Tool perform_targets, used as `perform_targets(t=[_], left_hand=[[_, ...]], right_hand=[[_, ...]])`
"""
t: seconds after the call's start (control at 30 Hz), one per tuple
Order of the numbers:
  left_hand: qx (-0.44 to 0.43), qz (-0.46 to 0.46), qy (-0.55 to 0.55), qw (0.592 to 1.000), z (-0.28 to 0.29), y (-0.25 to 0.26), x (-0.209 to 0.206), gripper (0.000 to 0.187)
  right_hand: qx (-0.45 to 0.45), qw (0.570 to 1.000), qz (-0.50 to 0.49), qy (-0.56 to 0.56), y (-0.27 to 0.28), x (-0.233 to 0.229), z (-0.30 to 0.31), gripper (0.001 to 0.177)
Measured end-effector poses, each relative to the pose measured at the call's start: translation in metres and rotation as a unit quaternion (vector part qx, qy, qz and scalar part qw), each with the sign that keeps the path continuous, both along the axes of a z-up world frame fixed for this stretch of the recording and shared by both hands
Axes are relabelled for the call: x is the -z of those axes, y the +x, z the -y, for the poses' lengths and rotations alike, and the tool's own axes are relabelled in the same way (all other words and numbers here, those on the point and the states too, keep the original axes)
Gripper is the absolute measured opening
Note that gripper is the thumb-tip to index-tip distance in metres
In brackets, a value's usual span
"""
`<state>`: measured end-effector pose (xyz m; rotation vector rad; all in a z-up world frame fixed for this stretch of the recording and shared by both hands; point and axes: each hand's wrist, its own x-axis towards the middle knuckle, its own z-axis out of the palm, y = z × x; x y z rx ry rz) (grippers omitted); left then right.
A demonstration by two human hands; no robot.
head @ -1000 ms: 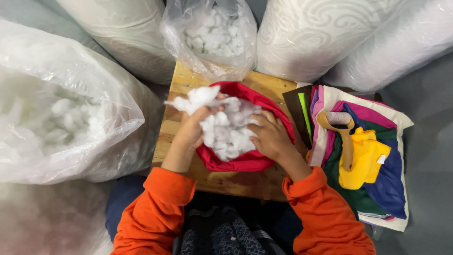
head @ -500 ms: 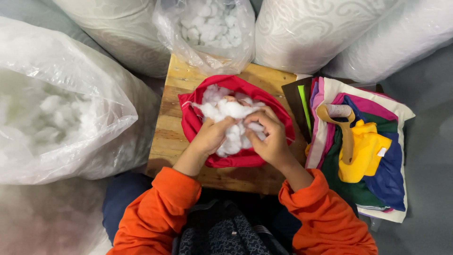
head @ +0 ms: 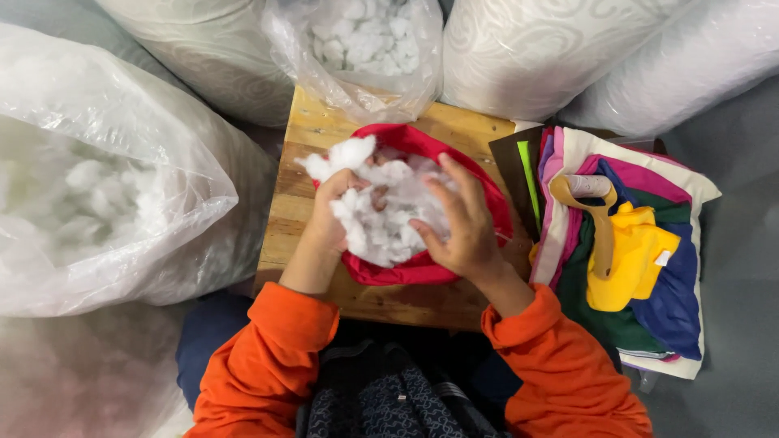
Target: Stuffing a red pillowcase with white fiberfill material by hand on a wooden work surface.
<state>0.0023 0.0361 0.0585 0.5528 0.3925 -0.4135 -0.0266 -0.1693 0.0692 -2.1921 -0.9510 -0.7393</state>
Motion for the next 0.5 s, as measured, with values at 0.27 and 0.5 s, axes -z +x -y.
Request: perform_targets(t=[0.27,0.5], left_hand=[[0.029,0.011,-0.026,0.999,0.015,-0.022,-0.024,0.026],[-0.029,0.019,-0.042,0.999,-0.007,-0.021,-0.036,0.052]], right_hand=[[-0.026,0.99,-0.129,-0.057,0.016,0.07,0.016,0.011],[0.116,0.885,-0.269,-0.361,0.026,0.062,0.045,0.027]])
